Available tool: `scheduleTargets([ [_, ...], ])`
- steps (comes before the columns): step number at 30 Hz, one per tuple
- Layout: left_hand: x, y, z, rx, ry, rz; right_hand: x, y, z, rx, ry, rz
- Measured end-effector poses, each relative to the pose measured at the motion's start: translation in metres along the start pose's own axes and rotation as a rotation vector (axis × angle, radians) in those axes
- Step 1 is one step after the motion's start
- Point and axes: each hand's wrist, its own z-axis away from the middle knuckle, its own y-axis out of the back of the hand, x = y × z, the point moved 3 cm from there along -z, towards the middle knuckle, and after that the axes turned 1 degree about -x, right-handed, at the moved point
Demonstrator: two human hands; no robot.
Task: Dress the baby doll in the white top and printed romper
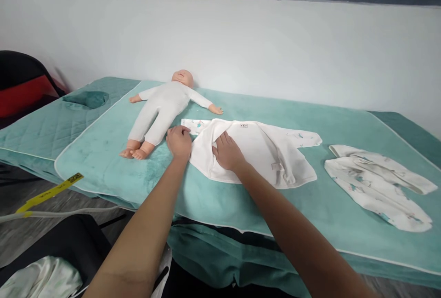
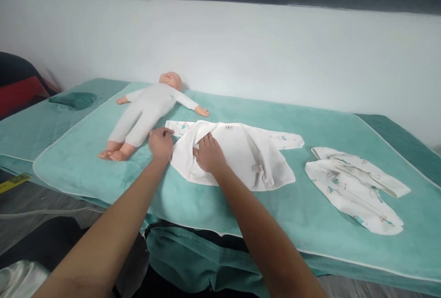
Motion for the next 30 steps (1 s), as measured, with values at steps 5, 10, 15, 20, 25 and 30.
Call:
scheduleTargets([
  [5,0.001,0.001,0.0,-0.004,0.002,0.012,-0.007,0.0,0.005,0.011,-0.059,-0.019],
  [10,0.0,0.001,0.001,-0.004,0.0,0.016,-0.018,0.001,0.014,0.016,-0.172,-0.025],
  [15,-0.002,-0.001,0.0,-0.002,-0.019,0.015,-0.03,0.003,0.025,0.011,-0.207,-0.02],
  [20,-0.003,-0.002,-0.001,-0.002,-0.018,0.013,-0.038,0.003,0.035,0.021,-0.212,-0.015],
  [25,-0.004,-0.003,-0.001,-0.003,-0.025,0.0,-0.045,0.005,0.045,0.071,-0.222,-0.021],
  [30,-0.003,-0.002,-0.001,0.0,-0.023,-0.004,-0.052,0.008,0.056,0.109,-0.205,-0.016],
])
